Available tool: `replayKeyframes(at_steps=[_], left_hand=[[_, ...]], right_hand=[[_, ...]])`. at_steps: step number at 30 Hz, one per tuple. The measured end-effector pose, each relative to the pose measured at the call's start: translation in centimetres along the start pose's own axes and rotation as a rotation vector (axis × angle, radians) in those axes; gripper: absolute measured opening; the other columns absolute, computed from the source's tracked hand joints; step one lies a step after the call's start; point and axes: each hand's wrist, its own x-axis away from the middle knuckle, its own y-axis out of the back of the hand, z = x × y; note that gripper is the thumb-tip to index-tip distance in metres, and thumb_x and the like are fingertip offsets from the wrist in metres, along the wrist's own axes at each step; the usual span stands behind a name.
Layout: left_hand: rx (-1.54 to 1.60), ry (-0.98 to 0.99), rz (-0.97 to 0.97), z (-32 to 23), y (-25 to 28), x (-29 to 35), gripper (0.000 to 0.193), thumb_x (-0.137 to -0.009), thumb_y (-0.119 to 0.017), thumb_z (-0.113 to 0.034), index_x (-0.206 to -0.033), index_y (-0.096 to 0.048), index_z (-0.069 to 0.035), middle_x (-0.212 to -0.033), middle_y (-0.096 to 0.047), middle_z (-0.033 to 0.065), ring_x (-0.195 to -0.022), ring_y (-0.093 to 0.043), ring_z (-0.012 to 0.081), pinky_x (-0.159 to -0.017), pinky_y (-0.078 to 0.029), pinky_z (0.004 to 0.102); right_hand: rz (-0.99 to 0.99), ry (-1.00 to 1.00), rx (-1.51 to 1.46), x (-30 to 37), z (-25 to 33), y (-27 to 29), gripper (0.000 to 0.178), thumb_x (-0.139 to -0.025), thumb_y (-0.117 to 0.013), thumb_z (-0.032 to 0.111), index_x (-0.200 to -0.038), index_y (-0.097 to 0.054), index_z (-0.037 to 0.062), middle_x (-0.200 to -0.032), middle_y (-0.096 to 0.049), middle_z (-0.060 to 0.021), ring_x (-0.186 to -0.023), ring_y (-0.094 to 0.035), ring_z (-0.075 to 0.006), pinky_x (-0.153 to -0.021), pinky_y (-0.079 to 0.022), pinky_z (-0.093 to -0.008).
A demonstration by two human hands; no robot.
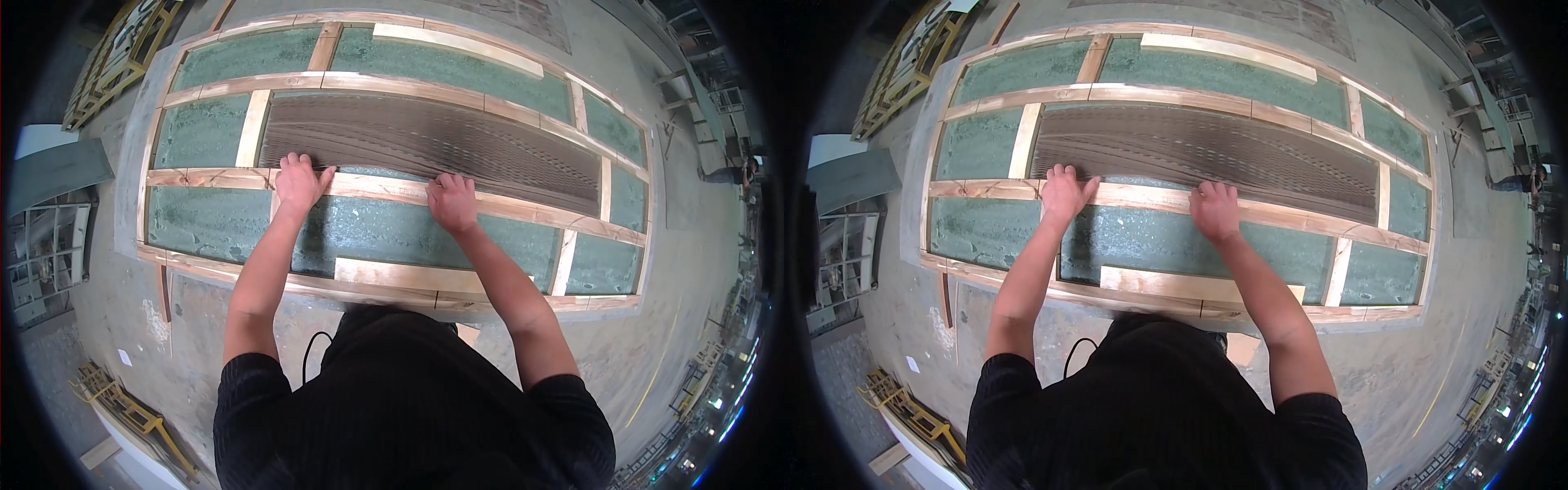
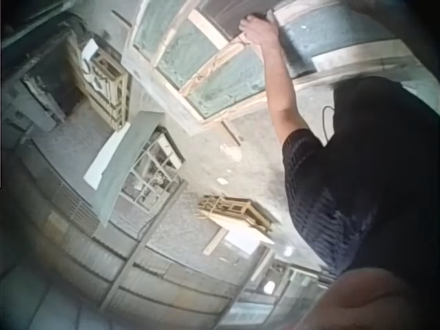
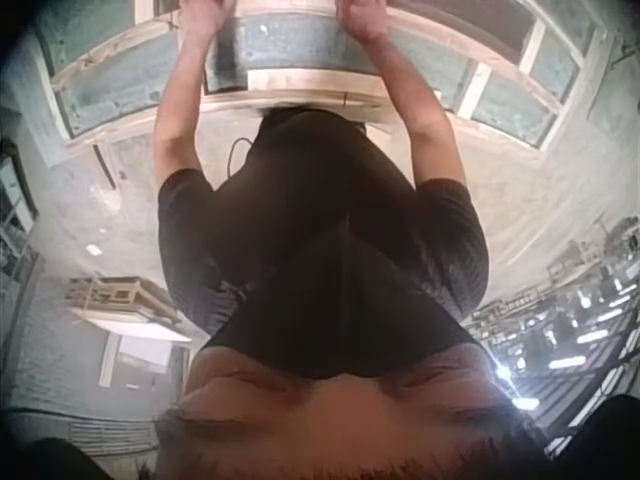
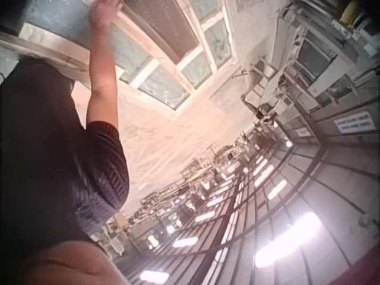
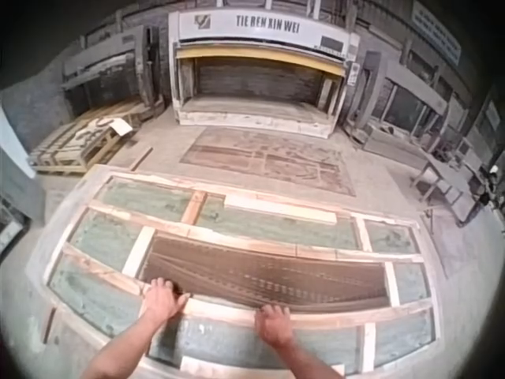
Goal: Assembling a large wooden frame by inserting and securing mesh-like panels into designated slots using a powered tool.
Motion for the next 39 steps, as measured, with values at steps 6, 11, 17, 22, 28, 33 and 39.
replayKeyframes(at_steps=[6, 11, 17, 22, 28, 33, 39], left_hand=[[0.010, -0.011, 0.004, 0.0, 0.2, 0.1, 0.075, -0.093, -0.064, -0.069, -0.114, -0.069, 0.003, -0.120, -0.063, 0.0200, -0.115, -0.062, 0.0373, -0.091, -0.059, 0.0469], [0.025, -0.011, -0.018, -0.1, 0.1, 0.2, 0.073, -0.093, -0.065, -0.068, -0.111, -0.069, 0.003, -0.118, -0.063, 0.0202, -0.115, -0.061, 0.0380, -0.092, -0.059, 0.0477], [0.068, -0.006, -0.037, 0.0, 0.0, 0.3, 0.071, -0.093, -0.067, -0.065, -0.110, -0.068, 0.003, -0.117, -0.063, 0.0205, -0.115, -0.061, 0.0388, -0.093, -0.058, 0.0486], [0.091, 0.030, -0.010, 0.3, 0.1, 0.4, 0.068, -0.093, -0.068, -0.063, -0.110, -0.068, 0.003, -0.119, -0.063, 0.0199, -0.119, -0.060, 0.0381, -0.094, -0.057, 0.0500], [0.039, 0.092, 0.000, 0.2, 0.1, 0.5, 0.064, -0.092, -0.070, -0.062, -0.115, -0.068, -0.002, -0.121, -0.061, 0.0153, -0.120, -0.058, 0.0329, -0.097, -0.052, 0.0511], [0.160, -0.019, -0.291, -1.8, -0.2, 1.7, 0.042, -0.086, -0.077, -0.038, -0.110, -0.066, -0.005, -0.114, -0.059, 0.0151, -0.114, -0.056, 0.0337, -0.104, -0.042, 0.0535], [0.445, -0.392, -0.344, -7.1, -2.3, 3.6, 0.020, -0.087, -0.074, -0.021, -0.101, -0.070, -0.009, -0.108, -0.061, 0.0121, -0.107, -0.058, 0.0333, -0.098, -0.045, 0.0494]], right_hand=[[0.231, -0.101, 0.061, -2.3, 0.2, 0.3, 0.015, -0.089, -0.066, 0.023, -0.088, -0.077, 0.0125, -0.097, -0.067, -0.0058, -0.097, -0.063, -0.0279, -0.084, -0.046, -0.0473], [0.448, -0.217, 0.088, -5.5, -0.1, 0.1, 0.018, -0.088, -0.063, 0.020, -0.094, -0.078, 0.0107, -0.103, -0.072, -0.0101, -0.104, -0.068, -0.0303, -0.088, -0.050, -0.0501], [0.598, -0.162, 0.114, -6.7, -1.6, 0.1, 0.019, -0.096, -0.060, 0.023, -0.098, -0.074, 0.0108, -0.103, -0.073, -0.0124, -0.105, -0.070, -0.0306, -0.090, -0.053, -0.0504], [0.651, 0.022, 0.072, -7.0, -1.7, 1.0, 0.015, -0.099, -0.057, 0.018, -0.101, -0.070, 0.0102, -0.110, -0.071, -0.0094, -0.110, -0.068, -0.0314, -0.094, -0.053, -0.0504], [0.750, 0.122, 0.125, -7.8, -1.7, 1.3, 0.009, -0.096, -0.061, 0.015, -0.101, -0.067, 0.0128, -0.112, -0.068, -0.0085, -0.112, -0.067, -0.0311, -0.096, -0.052, -0.0493], [0.794, 0.113, 0.097, -7.9, -1.9, 1.8, 0.005, -0.093, -0.063, 0.013, -0.097, -0.066, 0.0130, -0.109, -0.067, -0.0094, -0.112, -0.067, -0.0309, -0.097, -0.052, -0.0501], [0.782, 0.068, 0.075, -8.0, -1.5, 2.0, 0.005, -0.091, -0.065, 0.012, -0.095, -0.065, 0.0137, -0.108, -0.066, -0.0090, -0.112, -0.067, -0.0313, -0.096, -0.053, -0.0504]])
